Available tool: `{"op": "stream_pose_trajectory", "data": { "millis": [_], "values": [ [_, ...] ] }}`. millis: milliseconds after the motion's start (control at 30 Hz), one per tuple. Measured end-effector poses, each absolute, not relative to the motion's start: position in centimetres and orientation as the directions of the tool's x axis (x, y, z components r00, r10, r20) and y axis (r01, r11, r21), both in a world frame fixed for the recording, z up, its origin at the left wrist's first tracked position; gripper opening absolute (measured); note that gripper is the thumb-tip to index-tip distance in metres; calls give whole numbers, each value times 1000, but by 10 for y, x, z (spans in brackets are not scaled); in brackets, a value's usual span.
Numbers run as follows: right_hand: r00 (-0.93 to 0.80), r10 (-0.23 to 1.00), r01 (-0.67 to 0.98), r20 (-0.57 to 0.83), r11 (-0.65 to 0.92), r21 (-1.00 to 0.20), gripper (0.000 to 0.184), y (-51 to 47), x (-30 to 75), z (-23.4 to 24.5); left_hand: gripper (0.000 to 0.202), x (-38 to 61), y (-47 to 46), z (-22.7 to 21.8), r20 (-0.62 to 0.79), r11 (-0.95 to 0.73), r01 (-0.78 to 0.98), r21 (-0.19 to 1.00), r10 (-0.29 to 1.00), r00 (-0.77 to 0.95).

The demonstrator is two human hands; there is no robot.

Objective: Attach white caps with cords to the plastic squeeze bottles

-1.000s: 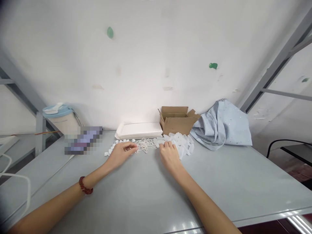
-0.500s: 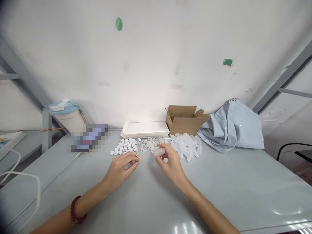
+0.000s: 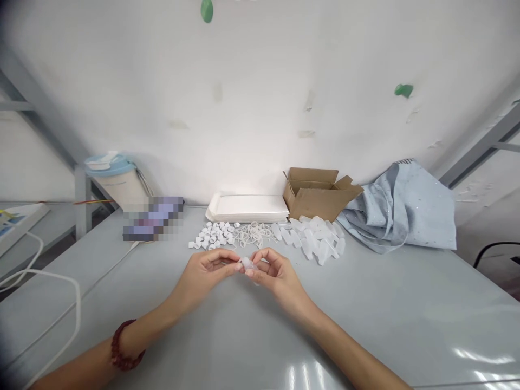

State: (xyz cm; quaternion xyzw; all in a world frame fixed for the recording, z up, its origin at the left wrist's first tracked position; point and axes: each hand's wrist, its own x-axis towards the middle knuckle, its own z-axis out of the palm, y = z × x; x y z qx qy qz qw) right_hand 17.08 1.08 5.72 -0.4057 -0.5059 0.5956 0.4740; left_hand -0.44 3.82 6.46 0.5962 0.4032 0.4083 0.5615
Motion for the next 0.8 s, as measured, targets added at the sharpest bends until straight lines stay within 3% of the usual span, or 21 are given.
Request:
{"op": "stream_pose_trajectory", "data": {
  "millis": [333, 567, 800],
  "values": [
    [-253, 967, -102, 11, -16, -995, 19, 6, 171, 55, 3, 1, 35, 62, 52, -33, -71, 997, 953, 297],
    [-233, 972, -44, -35, -46, -998, 21, 2, 167, 54, 18, 0, 28, 66, 181, -223, 77, 972, 914, 363],
    [-217, 976, -34, -24, -32, -999, 20, 0, 164, 54, 11, 0, 32, 69, 20, -49, 73, 996, 937, 348]
  ]
}}
